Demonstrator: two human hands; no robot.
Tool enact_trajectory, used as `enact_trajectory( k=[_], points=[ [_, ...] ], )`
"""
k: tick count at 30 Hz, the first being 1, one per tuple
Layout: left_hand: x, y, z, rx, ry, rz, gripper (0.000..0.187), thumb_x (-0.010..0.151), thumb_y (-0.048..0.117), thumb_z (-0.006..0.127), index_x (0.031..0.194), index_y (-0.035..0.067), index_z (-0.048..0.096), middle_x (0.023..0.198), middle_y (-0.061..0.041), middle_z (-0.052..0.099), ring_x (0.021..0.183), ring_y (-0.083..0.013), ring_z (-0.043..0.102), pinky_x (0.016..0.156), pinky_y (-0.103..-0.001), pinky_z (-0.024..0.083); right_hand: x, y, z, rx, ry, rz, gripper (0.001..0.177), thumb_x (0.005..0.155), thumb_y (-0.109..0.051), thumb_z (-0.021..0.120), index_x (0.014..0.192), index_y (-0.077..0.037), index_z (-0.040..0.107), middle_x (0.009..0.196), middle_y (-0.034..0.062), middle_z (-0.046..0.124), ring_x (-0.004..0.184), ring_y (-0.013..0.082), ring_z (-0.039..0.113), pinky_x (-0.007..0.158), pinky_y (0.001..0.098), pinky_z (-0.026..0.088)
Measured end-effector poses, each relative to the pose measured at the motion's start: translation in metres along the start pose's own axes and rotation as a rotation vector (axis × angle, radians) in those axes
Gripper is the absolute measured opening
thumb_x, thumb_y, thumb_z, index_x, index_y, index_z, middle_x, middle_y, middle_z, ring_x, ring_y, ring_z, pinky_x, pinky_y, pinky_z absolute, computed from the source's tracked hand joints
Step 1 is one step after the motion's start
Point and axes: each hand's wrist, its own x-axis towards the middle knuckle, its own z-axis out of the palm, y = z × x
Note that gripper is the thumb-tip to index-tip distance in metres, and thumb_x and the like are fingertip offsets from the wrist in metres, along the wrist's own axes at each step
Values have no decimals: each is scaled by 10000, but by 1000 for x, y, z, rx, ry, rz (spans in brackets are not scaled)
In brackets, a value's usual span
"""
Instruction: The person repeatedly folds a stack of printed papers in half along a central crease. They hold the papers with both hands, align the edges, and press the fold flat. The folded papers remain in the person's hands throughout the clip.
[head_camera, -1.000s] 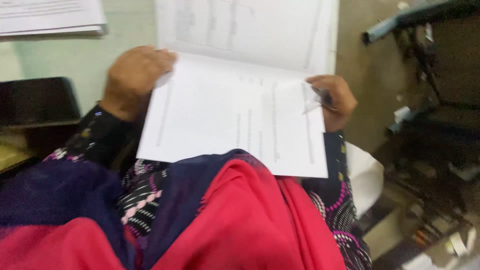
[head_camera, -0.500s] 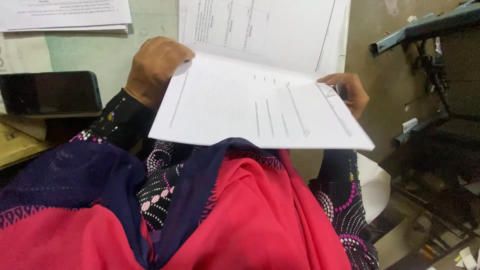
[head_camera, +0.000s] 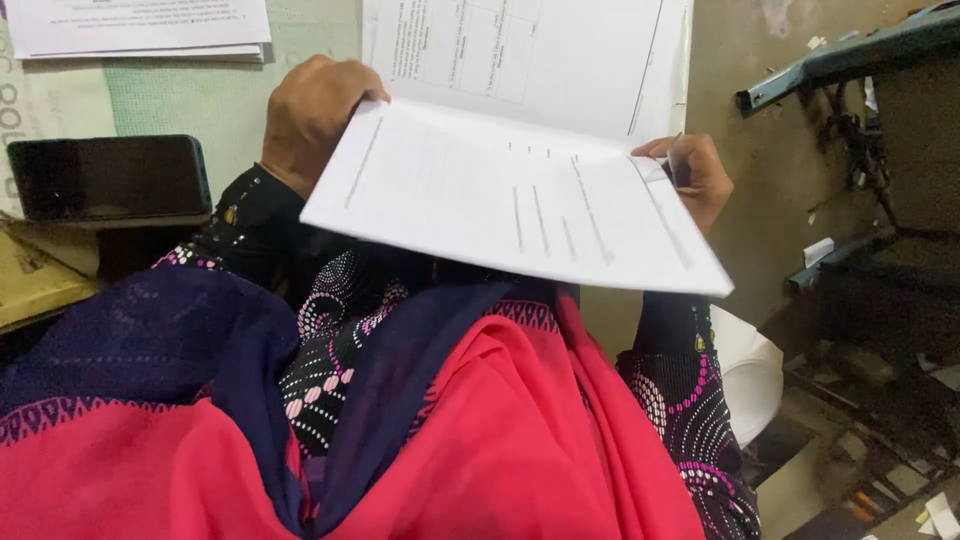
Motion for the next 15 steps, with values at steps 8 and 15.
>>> enact_trajectory(
  k=[8,15],
  points=[
    [21,2,-16,-232,-171,-380,505,856,76,879,1062,57,418,805,-17,618,660,-209,578,775,-419,379,6,56,-19,-226,32,94,279,801,17,801,859,-63,540,816,63,574,720,178,578,624,304,480],
    [38,7,-29,-294,-294,-527,446,818,79,810,1023,74,415,752,-15,611,665,-208,614,856,-481,389,9,42,-26,-72,-102,366,227,912,51,670,823,-79,506,645,42,548,463,136,503,387,273,397]
  ],
)
